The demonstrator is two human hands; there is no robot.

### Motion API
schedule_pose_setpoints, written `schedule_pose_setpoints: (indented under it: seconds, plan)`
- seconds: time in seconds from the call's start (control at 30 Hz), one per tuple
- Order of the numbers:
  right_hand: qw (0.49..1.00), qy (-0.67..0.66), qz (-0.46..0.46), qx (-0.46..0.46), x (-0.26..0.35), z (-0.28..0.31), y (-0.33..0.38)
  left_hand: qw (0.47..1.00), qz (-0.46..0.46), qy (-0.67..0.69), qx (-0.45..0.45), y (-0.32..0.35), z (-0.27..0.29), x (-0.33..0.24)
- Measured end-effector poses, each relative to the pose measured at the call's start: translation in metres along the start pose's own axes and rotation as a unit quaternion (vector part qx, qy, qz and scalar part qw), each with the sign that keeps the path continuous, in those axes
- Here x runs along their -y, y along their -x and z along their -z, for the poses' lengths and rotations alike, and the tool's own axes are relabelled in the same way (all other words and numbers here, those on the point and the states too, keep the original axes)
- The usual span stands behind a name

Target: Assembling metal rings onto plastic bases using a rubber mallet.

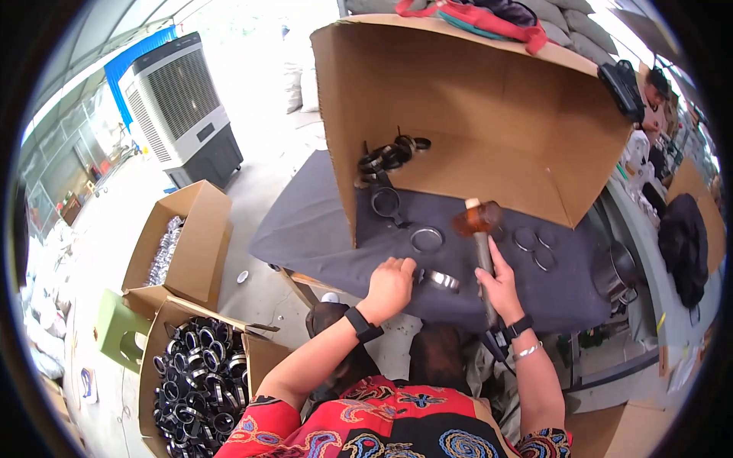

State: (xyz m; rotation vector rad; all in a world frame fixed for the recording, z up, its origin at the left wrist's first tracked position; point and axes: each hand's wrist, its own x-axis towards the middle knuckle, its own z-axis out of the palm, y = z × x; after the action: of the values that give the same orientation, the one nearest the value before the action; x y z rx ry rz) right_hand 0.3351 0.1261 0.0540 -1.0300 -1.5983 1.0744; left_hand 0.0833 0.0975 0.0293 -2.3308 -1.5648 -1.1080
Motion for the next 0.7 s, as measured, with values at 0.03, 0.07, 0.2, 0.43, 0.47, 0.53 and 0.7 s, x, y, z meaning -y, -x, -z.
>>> schedule_pose_setpoints:
  seconds: [0.03,0.07,0.2,0.43,0.47,0.53,0.7]
  plan:
    - [1.0,-0.012,-0.014,-0.002,0.002,-0.004,0.001,1.0,0.003,-0.007,-0.007,0.002,0.008,0.0]
    - [1.0,-0.013,-0.008,0.004,0.004,-0.008,0.003,0.999,0.046,0.017,0.014,0.005,0.017,0.0]
    - [0.997,-0.025,-0.04,0.06,0.029,-0.023,0.015,0.98,0.175,0.094,0.015,0.021,0.048,0.004]
    - [0.974,-0.017,-0.089,0.206,0.032,-0.053,0.004,0.883,0.372,0.284,-0.028,0.058,0.058,0.04]
    - [0.97,-0.004,-0.093,0.223,0.03,-0.055,0.002,0.832,0.425,0.356,-0.025,0.061,0.059,0.043]
    - [0.975,0.012,-0.103,0.199,0.032,-0.057,-0.002,0.775,0.455,0.438,-0.026,0.063,0.061,0.044]
    - [0.989,0.032,-0.118,0.082,0.024,-0.047,-0.021,0.659,0.476,0.572,-0.109,0.063,0.055,0.038]
